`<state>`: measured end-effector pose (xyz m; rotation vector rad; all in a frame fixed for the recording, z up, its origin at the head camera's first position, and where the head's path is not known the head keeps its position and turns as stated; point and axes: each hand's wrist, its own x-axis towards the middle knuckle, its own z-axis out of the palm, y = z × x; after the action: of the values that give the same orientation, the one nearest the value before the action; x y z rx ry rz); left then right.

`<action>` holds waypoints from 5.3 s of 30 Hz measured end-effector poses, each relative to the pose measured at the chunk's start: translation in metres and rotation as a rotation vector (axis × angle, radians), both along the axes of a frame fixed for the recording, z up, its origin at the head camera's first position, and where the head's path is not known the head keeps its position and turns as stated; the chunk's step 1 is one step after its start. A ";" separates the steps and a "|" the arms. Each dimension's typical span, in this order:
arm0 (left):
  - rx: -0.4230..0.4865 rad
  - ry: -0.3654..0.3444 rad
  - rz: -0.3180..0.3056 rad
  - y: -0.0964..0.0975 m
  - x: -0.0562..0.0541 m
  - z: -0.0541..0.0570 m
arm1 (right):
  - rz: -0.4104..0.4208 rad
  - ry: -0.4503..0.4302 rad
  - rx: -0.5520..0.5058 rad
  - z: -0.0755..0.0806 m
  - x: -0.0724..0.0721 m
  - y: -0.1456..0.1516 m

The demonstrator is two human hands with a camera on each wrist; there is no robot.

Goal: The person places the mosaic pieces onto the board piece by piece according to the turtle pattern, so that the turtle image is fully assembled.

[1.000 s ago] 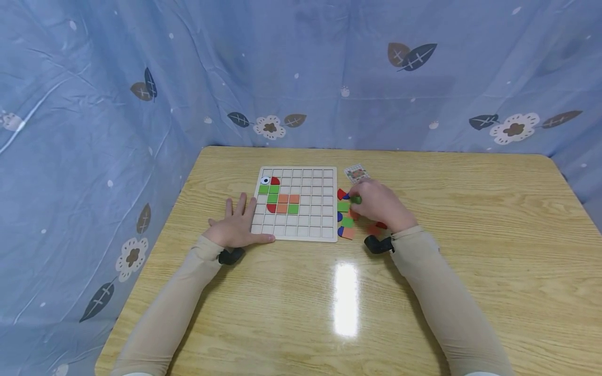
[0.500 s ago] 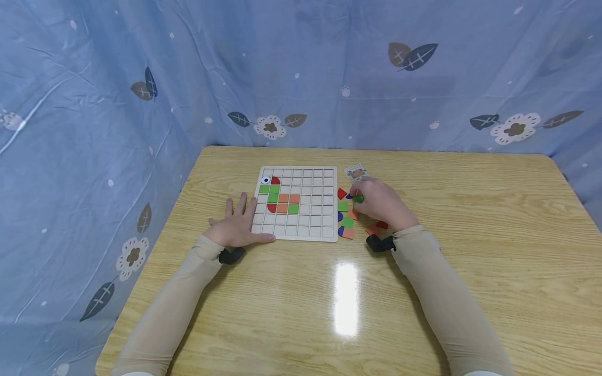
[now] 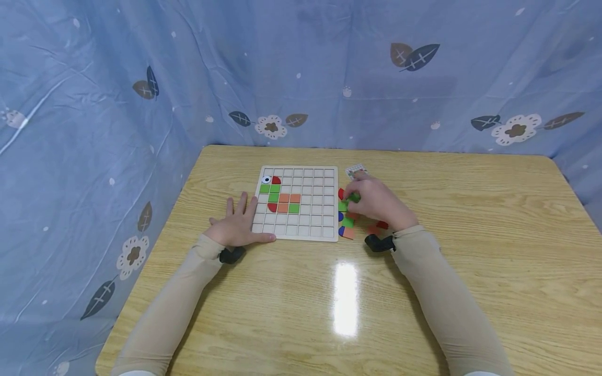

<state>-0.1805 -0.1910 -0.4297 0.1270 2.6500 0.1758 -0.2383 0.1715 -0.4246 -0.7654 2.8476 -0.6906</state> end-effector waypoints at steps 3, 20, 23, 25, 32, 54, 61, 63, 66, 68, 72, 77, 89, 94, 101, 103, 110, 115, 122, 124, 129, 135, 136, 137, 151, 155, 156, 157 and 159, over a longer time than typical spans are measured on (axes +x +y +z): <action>-0.003 -0.006 0.001 0.000 -0.001 -0.001 | 0.024 -0.005 -0.020 0.003 0.000 -0.006; 0.002 -0.004 -0.003 0.001 0.003 0.007 | 0.169 -0.049 -0.165 0.001 -0.010 -0.071; 0.001 -0.001 -0.004 0.001 0.003 0.006 | 0.178 -0.059 -0.169 -0.002 -0.012 -0.079; 0.003 0.001 -0.003 0.001 0.003 0.006 | 0.183 -0.061 -0.175 -0.003 -0.013 -0.084; 0.002 0.002 0.000 0.001 0.003 0.007 | 0.151 -0.071 -0.148 -0.009 -0.019 -0.096; 0.005 0.008 0.001 0.001 0.002 0.005 | 0.143 -0.040 -0.059 -0.010 -0.025 -0.099; 0.001 0.012 -0.001 0.001 0.001 0.005 | 0.109 -0.039 -0.111 -0.012 -0.027 -0.089; 0.001 0.012 0.000 0.002 0.002 0.006 | 0.098 -0.034 -0.126 -0.011 -0.027 -0.084; 0.003 0.012 0.000 0.001 0.003 0.007 | 0.089 -0.043 -0.142 -0.008 -0.024 -0.076; 0.003 0.013 0.001 0.001 0.003 0.007 | 0.083 -0.054 -0.149 -0.004 -0.020 -0.071; 0.007 0.011 0.001 0.001 0.003 0.008 | 0.071 -0.052 -0.159 0.003 -0.012 -0.059; 0.011 0.012 0.001 0.001 0.004 0.007 | 0.030 -0.033 -0.124 0.002 -0.006 -0.042; 0.019 0.013 -0.006 0.002 0.003 0.004 | 0.017 0.027 -0.080 -0.004 0.013 -0.005; 0.024 0.006 -0.003 0.002 0.004 0.004 | 0.022 0.040 -0.033 -0.006 0.021 0.004; 0.018 0.013 -0.002 0.001 0.004 0.005 | 0.038 0.053 -0.013 -0.005 0.029 0.006; 0.018 0.015 -0.005 0.001 0.003 0.005 | 0.053 0.062 -0.004 -0.006 0.030 0.006; 0.029 0.012 -0.006 0.001 0.004 0.006 | 0.068 0.042 -0.005 -0.006 0.033 0.006; 0.021 0.011 -0.008 0.001 0.004 0.006 | 0.069 0.028 0.000 -0.007 0.034 0.004; 0.010 0.008 -0.006 0.001 0.004 0.007 | 0.086 0.026 -0.003 -0.008 0.034 0.003; 0.009 0.008 -0.006 0.001 0.004 0.006 | 0.094 0.032 -0.009 -0.009 0.034 0.003; 0.006 0.008 -0.007 0.001 0.004 0.007 | 0.113 0.038 -0.024 -0.009 0.034 0.003; -0.006 0.011 -0.019 0.001 0.003 0.005 | 0.120 0.042 -0.028 -0.010 0.034 0.003; -0.006 0.011 -0.021 0.001 0.003 0.005 | 0.120 0.042 -0.026 -0.010 0.034 0.003; -0.006 0.010 -0.021 0.001 0.003 0.005 | 0.119 0.040 -0.025 -0.010 0.034 0.003; -0.006 0.012 -0.019 0.001 0.003 0.005 | 0.054 0.038 -0.041 -0.011 0.034 0.002; -0.004 0.009 -0.016 0.001 0.003 0.006 | 0.040 0.082 -0.074 -0.008 0.034 -0.002; -0.003 0.007 -0.013 0.001 0.003 0.006 | 0.043 0.096 -0.082 -0.008 0.034 -0.004; -0.001 0.006 -0.012 0.001 0.003 0.006 | 0.049 0.111 -0.091 -0.007 0.033 -0.006; 0.006 0.004 -0.008 0.001 0.003 0.005 | 0.061 0.125 -0.105 -0.005 0.033 -0.013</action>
<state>-0.1774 -0.1902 -0.4245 0.1395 2.6524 0.1806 -0.2058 0.1588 -0.4300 -0.9384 2.9032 -0.8167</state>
